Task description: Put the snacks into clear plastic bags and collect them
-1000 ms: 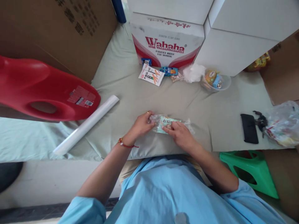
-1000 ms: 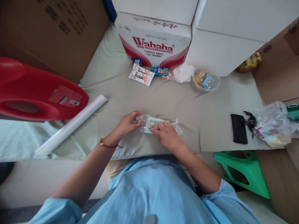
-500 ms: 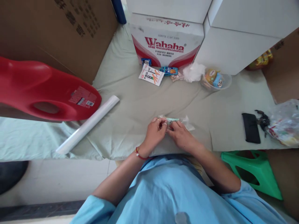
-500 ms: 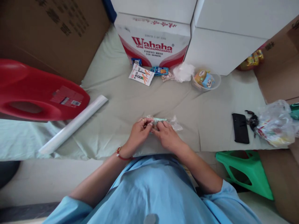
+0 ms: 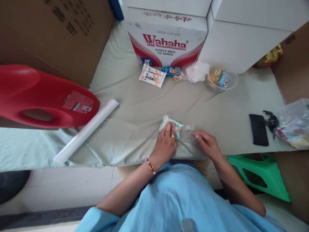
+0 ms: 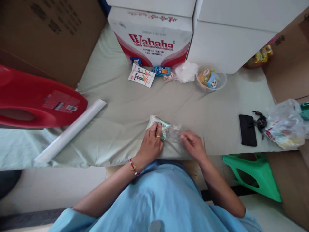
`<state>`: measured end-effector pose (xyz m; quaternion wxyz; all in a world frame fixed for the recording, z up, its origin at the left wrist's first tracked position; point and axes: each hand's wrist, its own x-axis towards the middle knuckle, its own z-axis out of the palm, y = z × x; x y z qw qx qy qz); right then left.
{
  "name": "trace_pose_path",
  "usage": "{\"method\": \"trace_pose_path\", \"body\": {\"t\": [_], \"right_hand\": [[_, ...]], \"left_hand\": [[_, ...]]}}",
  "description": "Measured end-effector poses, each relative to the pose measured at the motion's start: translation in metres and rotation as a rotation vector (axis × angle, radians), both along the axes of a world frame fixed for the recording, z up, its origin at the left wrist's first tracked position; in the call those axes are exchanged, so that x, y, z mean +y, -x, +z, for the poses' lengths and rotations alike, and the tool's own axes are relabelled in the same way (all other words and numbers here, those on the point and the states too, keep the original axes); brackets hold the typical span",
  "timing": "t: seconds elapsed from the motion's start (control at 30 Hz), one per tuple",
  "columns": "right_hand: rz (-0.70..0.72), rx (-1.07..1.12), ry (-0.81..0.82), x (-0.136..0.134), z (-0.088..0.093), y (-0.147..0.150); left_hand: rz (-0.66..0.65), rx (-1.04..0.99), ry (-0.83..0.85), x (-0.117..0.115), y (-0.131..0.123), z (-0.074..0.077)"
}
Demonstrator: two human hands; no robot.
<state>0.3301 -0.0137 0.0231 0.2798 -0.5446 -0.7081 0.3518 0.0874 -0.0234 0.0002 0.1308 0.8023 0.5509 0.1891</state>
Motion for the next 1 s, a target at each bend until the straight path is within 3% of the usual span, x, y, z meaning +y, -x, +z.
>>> {"method": "trace_pose_path", "body": {"t": [0.07,0.1,0.23,0.37,0.57,0.7,0.83,1.0], "right_hand": [[-0.292,-0.105,-0.058,0.009,-0.008,-0.002],[-0.344,-0.158,-0.093,0.014,-0.012,0.0],[-0.249,-0.236,-0.142,0.025,-0.016,0.026],[-0.149,-0.078,-0.048,0.014,-0.009,0.045],[-0.267,0.323,0.334,-0.004,0.002,0.047],[-0.354,0.436,0.349,0.001,0.018,0.061],[-0.289,0.277,0.215,0.026,0.029,0.089],[-0.141,-0.249,0.083,0.058,0.03,0.118]], "left_hand": [[0.007,0.062,0.0,0.0,-0.001,-0.001],[0.009,0.092,0.001,0.0,-0.002,-0.001],[0.014,0.169,0.009,0.0,-0.005,0.003],[0.022,0.195,0.009,-0.001,-0.005,0.005],[0.025,0.2,0.045,-0.001,-0.004,0.006],[0.013,0.237,0.048,-0.002,-0.006,0.007],[-0.026,0.278,0.028,-0.002,-0.01,0.006],[-0.054,0.263,-0.017,-0.007,-0.011,0.001]]}}
